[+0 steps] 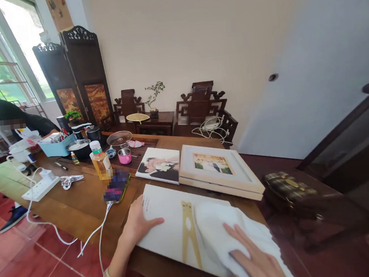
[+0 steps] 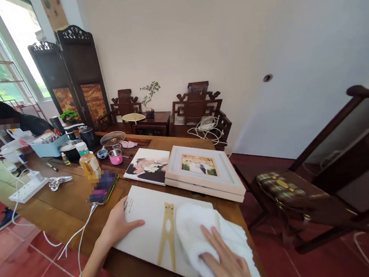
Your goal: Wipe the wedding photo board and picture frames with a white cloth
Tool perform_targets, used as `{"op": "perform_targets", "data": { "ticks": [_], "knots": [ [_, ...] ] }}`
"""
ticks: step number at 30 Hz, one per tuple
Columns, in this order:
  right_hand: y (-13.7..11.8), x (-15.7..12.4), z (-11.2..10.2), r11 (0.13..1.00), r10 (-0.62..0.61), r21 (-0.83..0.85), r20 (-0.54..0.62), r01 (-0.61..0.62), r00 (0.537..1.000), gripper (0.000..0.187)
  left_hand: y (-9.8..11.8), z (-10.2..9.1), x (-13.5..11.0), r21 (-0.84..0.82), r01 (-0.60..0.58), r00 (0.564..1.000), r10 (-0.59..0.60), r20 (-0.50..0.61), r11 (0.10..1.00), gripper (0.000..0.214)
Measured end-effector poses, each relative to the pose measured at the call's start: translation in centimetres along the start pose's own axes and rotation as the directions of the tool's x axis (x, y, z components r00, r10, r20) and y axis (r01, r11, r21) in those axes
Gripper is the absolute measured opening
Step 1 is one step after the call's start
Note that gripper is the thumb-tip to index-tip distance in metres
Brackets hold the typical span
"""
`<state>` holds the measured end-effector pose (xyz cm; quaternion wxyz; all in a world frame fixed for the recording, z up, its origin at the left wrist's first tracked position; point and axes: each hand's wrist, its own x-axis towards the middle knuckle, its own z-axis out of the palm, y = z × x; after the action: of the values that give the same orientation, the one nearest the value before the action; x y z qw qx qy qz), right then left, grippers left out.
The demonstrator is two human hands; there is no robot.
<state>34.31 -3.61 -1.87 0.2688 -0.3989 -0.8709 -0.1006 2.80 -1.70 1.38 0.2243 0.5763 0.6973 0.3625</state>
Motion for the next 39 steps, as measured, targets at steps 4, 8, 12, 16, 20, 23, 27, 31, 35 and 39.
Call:
{"op": "perform_targets", "data": {
  "ticks": [4,8,12,16,20,23,27,31,35,39],
  "knots": [
    [3.5,1.9,1.3,0.999,-0.031,0.004,-0.065,0.032,0.997,0.036,-0.1,0.1,0.1,0.096,-0.032,0.999,0.031,0.010,0.995,0.083],
    [4.7,3.4,3.5,0.997,0.069,0.046,-0.036,-0.067,0.997,0.038,-0.3,0.6,0.2,0.187,-0.033,0.999,0.033,0.002,0.982,0.077],
    [3.6,3.2,3.8,0.990,0.112,0.072,0.071,-0.117,0.991,0.036,-0.6,1.2,-0.2,0.242,-0.068,0.997,0.072,-0.007,0.968,0.076],
    [2.6,2.7,3.0,0.998,0.070,0.000,0.116,-0.070,0.991,0.034,-1.0,1.7,-0.5,0.278,-0.130,0.988,0.148,-0.047,0.952,0.075],
    [1.4,3.2,2.4,0.998,0.054,-0.043,0.117,-0.049,0.992,0.035,-1.9,1.8,0.0,0.260,-0.205,0.976,0.219,-0.025,0.944,0.068],
    [-0.2,3.4,1.5,0.998,0.062,-0.003,0.159,-0.062,0.985,0.040,-3.1,1.9,0.7,0.223,-0.283,0.957,0.291,-0.002,0.933,0.056],
    [-3.1,1.8,-1.0,0.995,0.030,0.081,0.274,-0.054,0.961,0.042,-3.9,1.5,1.4,0.170,-0.376,0.927,0.365,0.089,0.911,0.051],
    [-4.8,-0.5,-3.0,0.993,-0.044,0.118,0.306,0.008,0.951,0.034,-3.7,0.9,1.5,0.175,-0.389,0.917,0.364,0.160,0.904,0.049],
    [-2.9,0.2,-2.3,0.994,-0.031,0.108,0.275,0.001,0.961,0.028,-3.4,0.6,1.2,0.161,-0.385,0.919,0.361,0.158,0.909,0.048],
    [0.5,4.1,0.0,0.987,0.102,0.093,0.264,-0.131,0.959,0.023,-3.7,0.5,1.2,0.145,-0.386,0.919,0.367,0.141,0.911,0.048]
  ]
}}
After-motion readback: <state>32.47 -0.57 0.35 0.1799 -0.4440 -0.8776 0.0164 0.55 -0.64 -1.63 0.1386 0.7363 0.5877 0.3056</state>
